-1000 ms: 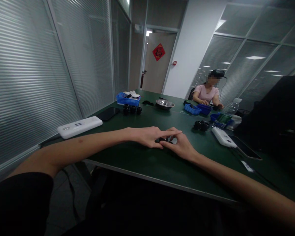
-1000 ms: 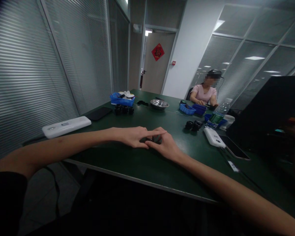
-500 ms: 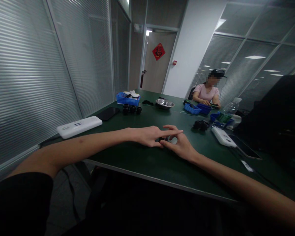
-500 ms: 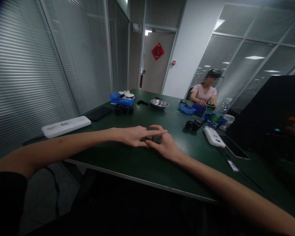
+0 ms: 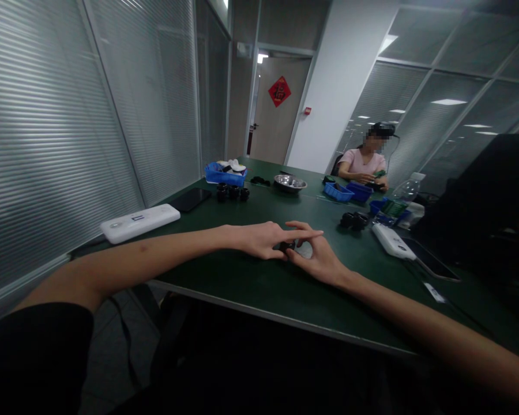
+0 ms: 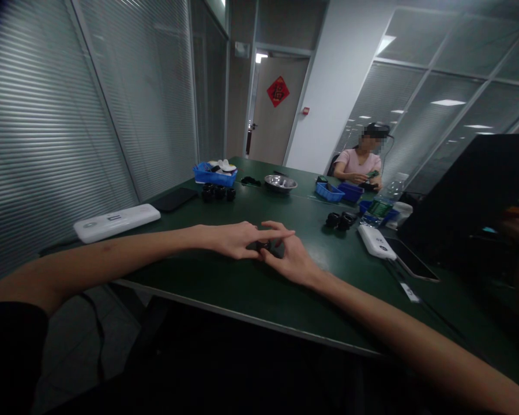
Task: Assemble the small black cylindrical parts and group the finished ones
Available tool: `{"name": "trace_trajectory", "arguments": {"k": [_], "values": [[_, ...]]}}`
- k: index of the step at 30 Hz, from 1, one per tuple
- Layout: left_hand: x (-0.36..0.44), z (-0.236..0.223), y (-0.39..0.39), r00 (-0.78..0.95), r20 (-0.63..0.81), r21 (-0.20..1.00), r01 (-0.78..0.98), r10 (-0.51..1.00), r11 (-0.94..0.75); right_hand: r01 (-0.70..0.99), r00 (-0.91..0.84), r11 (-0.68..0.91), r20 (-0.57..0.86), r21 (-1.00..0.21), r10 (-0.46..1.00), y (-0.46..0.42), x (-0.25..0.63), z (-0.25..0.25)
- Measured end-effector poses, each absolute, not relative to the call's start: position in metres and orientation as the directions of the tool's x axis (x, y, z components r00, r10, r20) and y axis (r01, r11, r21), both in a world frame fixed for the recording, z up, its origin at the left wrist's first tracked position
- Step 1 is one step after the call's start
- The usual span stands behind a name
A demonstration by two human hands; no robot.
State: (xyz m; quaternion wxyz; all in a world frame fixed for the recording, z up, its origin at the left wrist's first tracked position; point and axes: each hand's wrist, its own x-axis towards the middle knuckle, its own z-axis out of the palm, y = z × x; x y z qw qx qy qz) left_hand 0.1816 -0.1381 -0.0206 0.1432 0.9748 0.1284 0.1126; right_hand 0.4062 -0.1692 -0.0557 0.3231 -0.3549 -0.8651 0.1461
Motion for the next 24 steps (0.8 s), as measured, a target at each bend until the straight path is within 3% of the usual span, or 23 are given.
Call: {"name": "trace_trajectory", "arguments": {"k": [24], "values": [[0.1819,-0.0221,-0.1393,0.940,0.215,0.288,0.197,0.264,-0.937,0.530,-0.543,0.725,0.480,-0.439,0.688,-0.1702,0.4056,-0.0546]]}}
